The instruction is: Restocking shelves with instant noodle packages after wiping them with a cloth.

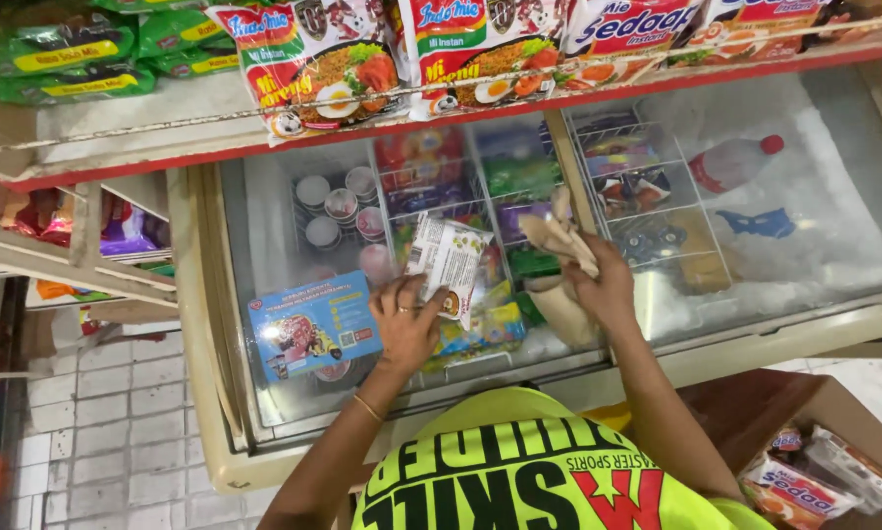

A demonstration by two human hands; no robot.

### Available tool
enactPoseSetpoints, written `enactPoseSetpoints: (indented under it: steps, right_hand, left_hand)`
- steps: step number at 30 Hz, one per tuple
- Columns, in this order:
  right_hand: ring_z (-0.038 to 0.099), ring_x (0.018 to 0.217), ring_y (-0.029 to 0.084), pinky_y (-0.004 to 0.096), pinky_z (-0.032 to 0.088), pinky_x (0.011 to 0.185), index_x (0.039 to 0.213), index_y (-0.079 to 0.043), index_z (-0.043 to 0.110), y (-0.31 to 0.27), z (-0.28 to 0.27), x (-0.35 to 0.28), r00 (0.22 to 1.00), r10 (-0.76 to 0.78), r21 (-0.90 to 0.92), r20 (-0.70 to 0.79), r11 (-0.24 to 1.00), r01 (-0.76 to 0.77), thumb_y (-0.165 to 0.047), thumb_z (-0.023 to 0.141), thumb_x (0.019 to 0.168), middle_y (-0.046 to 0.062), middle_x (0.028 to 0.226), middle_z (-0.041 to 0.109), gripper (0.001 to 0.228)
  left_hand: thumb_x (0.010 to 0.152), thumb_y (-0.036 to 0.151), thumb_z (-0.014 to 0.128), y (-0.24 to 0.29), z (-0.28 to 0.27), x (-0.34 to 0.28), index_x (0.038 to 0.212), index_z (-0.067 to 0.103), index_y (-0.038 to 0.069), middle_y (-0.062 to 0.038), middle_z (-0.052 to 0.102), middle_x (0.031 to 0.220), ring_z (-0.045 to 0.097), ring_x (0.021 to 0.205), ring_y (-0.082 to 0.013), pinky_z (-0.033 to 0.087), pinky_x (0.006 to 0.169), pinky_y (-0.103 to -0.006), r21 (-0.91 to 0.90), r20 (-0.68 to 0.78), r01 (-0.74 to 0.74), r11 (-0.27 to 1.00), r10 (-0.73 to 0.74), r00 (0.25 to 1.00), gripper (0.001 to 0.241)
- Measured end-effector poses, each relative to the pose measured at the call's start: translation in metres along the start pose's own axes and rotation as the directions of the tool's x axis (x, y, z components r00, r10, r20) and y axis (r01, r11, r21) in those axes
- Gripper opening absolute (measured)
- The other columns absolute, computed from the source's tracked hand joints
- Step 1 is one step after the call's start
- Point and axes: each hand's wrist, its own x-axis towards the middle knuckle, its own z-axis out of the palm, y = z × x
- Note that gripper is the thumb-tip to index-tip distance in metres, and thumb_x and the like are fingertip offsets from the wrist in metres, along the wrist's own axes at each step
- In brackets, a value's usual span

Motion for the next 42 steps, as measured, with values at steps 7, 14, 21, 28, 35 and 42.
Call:
enactPoseSetpoints:
  steps: [7,14,21,28,35,42]
  right_hand:
    - [0.068,0.111,0.037,0.054,0.056,0.095,0.133,-0.04,0.066,-0.119,0.072,0.006,0.768,-0.583,0.029,0.266,0.801,0.598,-0.017,0.074,0.065,0.0,0.127,0.058,0.072]
    - [0.067,0.113,0.038,0.057,0.054,0.096,0.119,-0.04,0.071,-0.095,0.095,0.083,0.703,-0.46,-0.121,0.542,0.785,0.608,-0.019,0.072,0.071,-0.003,0.121,0.063,0.052]
    - [0.062,0.124,0.033,0.055,0.051,0.102,0.131,-0.045,0.066,-0.035,0.072,0.14,0.893,-0.143,-0.297,0.426,0.91,0.288,-0.041,0.072,0.079,-0.006,0.135,0.062,0.053]
    - [0.063,0.122,0.032,0.052,0.05,0.102,0.13,-0.052,0.064,-0.02,0.073,0.117,0.945,-0.132,-0.3,0.298,0.927,0.224,-0.036,0.074,0.076,-0.011,0.129,0.06,0.058]
    - [0.067,0.108,0.023,0.042,0.055,0.094,0.13,-0.011,0.064,-0.016,0.038,0.069,0.985,0.072,0.702,-0.159,0.709,0.062,-0.003,0.077,0.084,0.01,0.117,0.071,0.049]
    - [0.062,0.105,0.033,0.045,0.048,0.097,0.121,0.0,0.072,-0.049,0.06,0.003,0.784,-0.599,0.481,-0.16,0.647,0.592,-0.02,0.088,0.064,0.017,0.108,0.065,0.063]
  left_hand:
    - [0.076,0.022,0.074,-0.009,0.006,-0.02,0.09,0.073,0.027,-0.008,0.062,0.105,0.059,0.106,-0.0379,0.04,0.084,-0.0524,-0.046,0.008,-0.018,0.999,0.018,1.0,0.016]
    - [0.078,0.013,0.07,-0.005,-0.014,-0.004,0.102,0.076,0.023,-0.008,0.066,0.114,0.062,0.114,-0.0357,0.041,0.08,-0.0479,-0.064,0.064,-0.035,0.997,0.039,0.997,0.027]
    - [0.08,0.015,0.067,-0.011,0.001,-0.017,0.104,0.076,0.025,-0.006,0.067,0.121,0.063,0.116,-0.0347,0.042,0.087,-0.0526,-0.044,0.041,-0.03,0.999,0.032,0.999,0.028]
    - [0.063,0.01,0.074,0.005,-0.018,0.014,0.143,0.06,0.025,-0.02,0.049,0.152,0.042,0.144,-0.0471,0.025,0.108,-0.0713,-0.053,0.115,-0.032,0.998,0.038,0.993,0.083]
    - [0.092,0.022,0.059,0.015,-0.043,0.051,0.145,0.062,0.018,-0.012,0.065,0.14,0.058,0.132,-0.0333,0.019,0.116,-0.0683,-0.313,0.1,0.283,0.906,-0.265,0.959,0.053]
    - [0.105,0.035,0.06,0.035,0.016,0.016,0.084,0.066,0.0,-0.012,0.062,0.063,0.066,0.052,-0.0257,0.056,0.045,-0.04,-0.665,0.611,0.616,-0.422,-0.782,0.124,0.041]
